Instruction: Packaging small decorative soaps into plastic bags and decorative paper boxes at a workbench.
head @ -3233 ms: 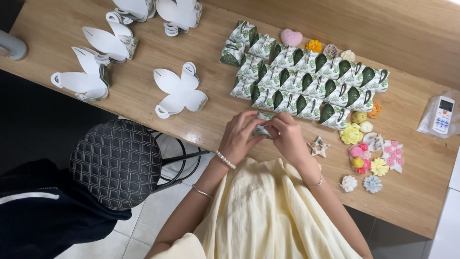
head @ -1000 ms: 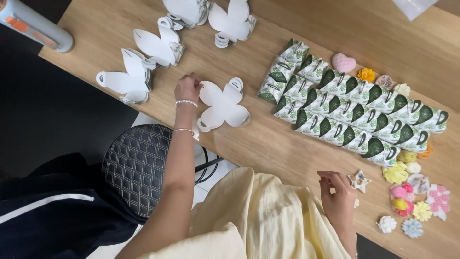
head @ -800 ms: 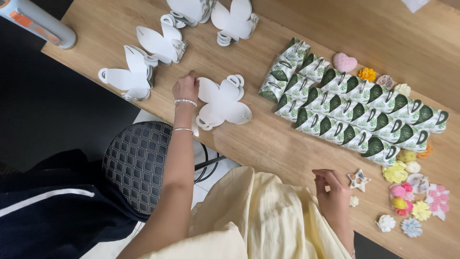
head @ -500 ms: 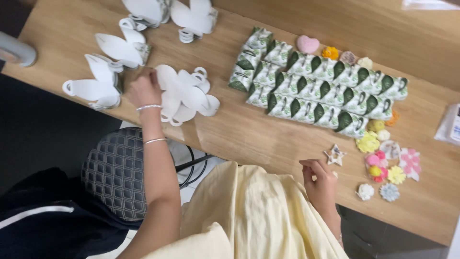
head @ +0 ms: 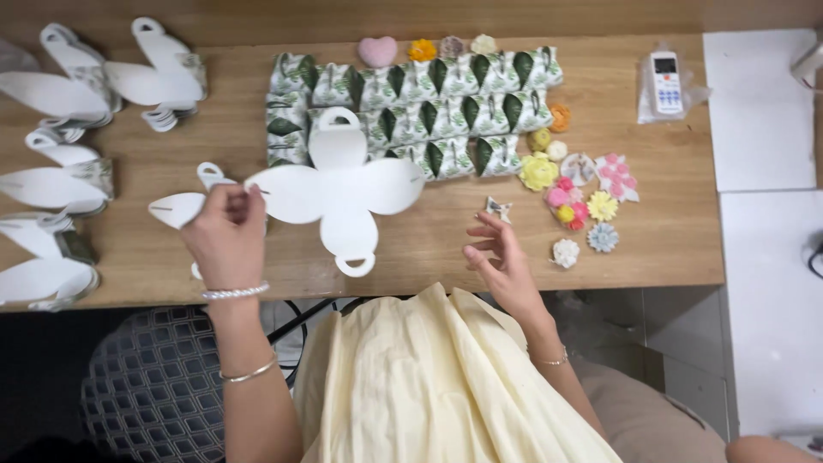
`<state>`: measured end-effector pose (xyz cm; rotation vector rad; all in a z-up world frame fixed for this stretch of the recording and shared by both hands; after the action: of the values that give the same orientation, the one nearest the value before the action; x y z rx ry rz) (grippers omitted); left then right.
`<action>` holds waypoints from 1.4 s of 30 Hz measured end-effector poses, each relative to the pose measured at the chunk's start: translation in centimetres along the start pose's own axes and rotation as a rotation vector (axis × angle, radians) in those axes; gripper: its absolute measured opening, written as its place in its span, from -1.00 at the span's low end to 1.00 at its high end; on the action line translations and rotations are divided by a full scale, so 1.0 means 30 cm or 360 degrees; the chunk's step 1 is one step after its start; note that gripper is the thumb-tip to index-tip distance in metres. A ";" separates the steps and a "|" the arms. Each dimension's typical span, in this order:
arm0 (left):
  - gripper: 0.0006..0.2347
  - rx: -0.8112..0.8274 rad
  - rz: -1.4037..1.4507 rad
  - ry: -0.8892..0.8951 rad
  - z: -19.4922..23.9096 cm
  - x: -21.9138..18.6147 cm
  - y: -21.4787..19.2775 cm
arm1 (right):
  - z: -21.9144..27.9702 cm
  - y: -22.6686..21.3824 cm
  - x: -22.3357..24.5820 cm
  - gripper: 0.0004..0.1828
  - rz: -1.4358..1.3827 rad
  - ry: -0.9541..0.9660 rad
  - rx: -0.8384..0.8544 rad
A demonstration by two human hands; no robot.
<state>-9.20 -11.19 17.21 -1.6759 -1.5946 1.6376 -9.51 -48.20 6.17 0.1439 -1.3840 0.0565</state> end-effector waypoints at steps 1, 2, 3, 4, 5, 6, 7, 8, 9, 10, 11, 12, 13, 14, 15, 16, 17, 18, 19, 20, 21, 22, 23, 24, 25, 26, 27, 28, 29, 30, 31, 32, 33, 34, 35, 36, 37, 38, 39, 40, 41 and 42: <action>-0.86 0.0029 0.0011 0.0035 0.030 -0.039 0.047 | -0.002 -0.007 -0.014 -0.53 -0.0008 0.0004 -0.0046; -0.88 0.0161 0.0069 0.0014 0.065 -0.074 0.100 | -0.005 -0.006 -0.031 -0.43 -0.0251 0.0060 0.0035; -0.89 0.0293 0.0123 -0.0005 0.102 -0.105 0.151 | -0.008 -0.004 -0.047 -0.33 -0.0496 0.0110 0.0115; -0.89 0.0321 0.0132 0.0024 0.136 -0.127 0.190 | -0.007 -0.009 -0.062 -0.33 -0.0502 0.0108 0.0074; -0.89 0.0429 0.0201 0.0029 0.171 -0.144 0.233 | -0.006 -0.011 -0.083 -0.34 -0.0546 0.0205 0.0024; -0.89 0.0533 0.0265 0.0028 0.208 -0.158 0.270 | -0.008 -0.009 -0.103 -0.35 -0.0591 0.0302 -0.0018; -0.89 0.0556 0.0269 0.0052 0.226 -0.161 0.303 | -0.013 -0.024 -0.178 -0.35 -0.0601 0.0299 -0.0051; -0.88 0.0650 0.0273 0.0057 0.249 -0.163 0.339 | -0.022 -0.042 -0.252 -0.42 -0.0616 0.0313 -0.0113; -0.85 0.0744 0.0276 0.0062 0.272 -0.163 0.372 | -0.029 -0.057 -0.326 -0.49 -0.0631 0.0327 -0.0176; -0.85 0.0746 0.0279 0.0071 0.278 -0.159 0.397 | -0.046 -0.065 -0.358 -0.49 -0.0633 0.0322 -0.0184; -0.78 0.0814 0.0172 0.0080 0.286 -0.153 0.425 | -0.063 -0.071 -0.390 -0.55 -0.0637 0.0319 -0.0213; -0.68 0.0880 0.0063 0.0083 0.297 -0.142 0.450 | -0.076 -0.075 -0.424 -0.61 -0.0641 0.0321 -0.0237; -0.68 0.0882 0.0063 0.0085 0.309 -0.106 0.490 | -0.086 -0.089 -0.469 -0.61 -0.0642 0.0321 -0.0241; -0.71 0.0848 0.0053 0.0170 0.321 -0.073 0.525 | -0.096 -0.099 -0.516 -0.66 -0.0583 0.0369 -0.0212; -0.74 0.0814 0.0042 0.0254 0.333 -0.037 0.560 | -0.107 -0.107 -0.564 -0.71 -0.0523 0.0416 -0.0184; -0.74 0.0808 0.0042 0.0247 0.344 0.000 0.599 | -0.113 -0.117 -0.604 -0.71 -0.0520 0.0416 -0.0175; -0.77 0.0797 -0.0003 0.0272 0.354 0.038 0.636 | -0.120 -0.123 -0.645 -0.76 -0.0495 0.0445 -0.0139; -0.80 0.0781 -0.0051 0.0293 0.362 0.077 0.669 | -0.131 -0.125 -0.684 -0.80 -0.0470 0.0473 -0.0096; -0.80 0.0770 -0.0055 0.0280 0.370 0.093 0.684 | -0.125 -0.119 -0.695 -0.80 -0.0467 0.0473 -0.0080; -0.80 0.0780 -0.0079 0.0269 0.374 0.108 0.703 | -0.124 -0.114 -0.705 -0.82 -0.0429 0.0490 -0.0071; -0.81 0.0789 -0.0103 0.0257 0.378 0.123 0.721 | -0.122 -0.109 -0.714 -0.84 -0.0390 0.0506 -0.0062; -0.81 0.0767 -0.0105 0.0245 0.382 0.135 0.735 | -0.127 -0.105 -0.703 -0.84 -0.0385 0.0496 -0.0039; -0.74 0.0841 -0.0122 0.0243 0.389 0.147 0.753 | -0.130 -0.101 -0.693 -0.82 -0.0289 0.0516 -0.0029; -0.68 0.0914 -0.0138 0.0242 0.394 0.160 0.770 | -0.134 -0.097 -0.681 -0.79 -0.0193 0.0534 -0.0021; -0.68 0.0891 -0.0139 0.0231 0.375 0.103 0.691 | -0.120 -0.100 -0.634 -0.79 -0.0188 0.0521 0.0001; -0.55 0.1160 -0.0301 0.0185 0.353 0.049 0.632 | -0.125 -0.108 -0.582 -0.72 0.0106 0.0509 0.0029; -0.41 0.1425 -0.0466 0.0128 0.335 -0.004 0.570 | -0.130 -0.116 -0.530 -0.65 0.0400 0.0490 0.0051; -0.41 0.1391 -0.0457 0.0117 0.301 -0.015 0.521 | -0.136 -0.130 -0.411 -0.65 0.0411 0.0461 0.0071; -0.41 0.1422 -0.0315 0.0327 0.274 -0.040 0.476 | -0.140 -0.138 -0.289 -0.61 0.0591 0.0344 0.0185; -0.41 0.1448 -0.0174 0.0537 0.253 -0.061 0.425 | -0.136 -0.142 -0.170 -0.57 0.0768 0.0229 0.0298; -0.41 0.1417 -0.0172 0.0526 0.159 -0.191 0.297 | -0.157 -0.114 0.023 -0.57 0.0779 0.0203 0.0316; -0.46 0.1327 -0.0143 0.0600 0.090 -0.314 0.146 | -0.145 -0.085 0.218 -0.58 0.0705 0.0059 0.0382; -0.50 0.1234 -0.0116 0.0673 0.046 -0.427 -0.019 | -0.107 -0.062 0.409 -0.59 0.0629 -0.0085 0.0449; -0.50 0.1206 -0.0113 0.0670 -0.005 -0.467 -0.066 | -0.104 -0.052 0.522 -0.59 0.0638 -0.0108 0.0461; -0.58 0.0822 0.0006 0.0940 -0.060 -0.525 -0.137 | -0.094 -0.041 0.662 -0.63 0.0817 -0.0583 0.0338; -0.65 0.0435 0.0122 0.1203 -0.106 -0.579 -0.213 | -0.068 -0.027 0.797 -0.66 0.0982 -0.1055 0.0201; -0.65 0.0413 0.0121 0.1204 -0.151 -0.622 -0.256 | -0.065 0.008 0.893 -0.66 0.0985 -0.1076 0.0206; -0.73 0.0193 0.0270 0.1304 -0.195 -0.670 -0.316 | -0.054 0.039 0.999 -0.73 0.0999 -0.1260 0.0055; -0.81 -0.0028 0.0417 0.1405 -0.238 -0.716 -0.379 | -0.039 0.070 1.106 -0.81 0.1007 -0.1443 -0.0097; -0.81 -0.0054 0.0417 0.1417 -0.282 -0.754 -0.400 | -0.065 0.070 1.125 -0.81 0.1008 -0.1471 -0.0102; -0.85 -0.0162 0.0463 0.1510 -0.323 -0.796 -0.427 | -0.083 0.075 1.150 -0.85 0.1128 -0.1672 -0.0142; -0.89 -0.0263 0.0515 0.1606 -0.363 -0.840 -0.453 | -0.098 0.076 1.174 -0.88 0.1241 -0.1863 -0.0174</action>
<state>0.28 -22.44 44.07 -2.3629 -0.9711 0.5127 -0.37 -47.12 40.37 -0.5552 -2.5325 0.6229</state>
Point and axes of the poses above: each hand's wrist, its own z-axis away from the middle knuckle, its own y-axis out of the palm, x = y × z, the point moved 3 cm from there along -z, towards the middle knuckle, and after that the axes turned 14 degrees about -z, right-handed, at the moved point
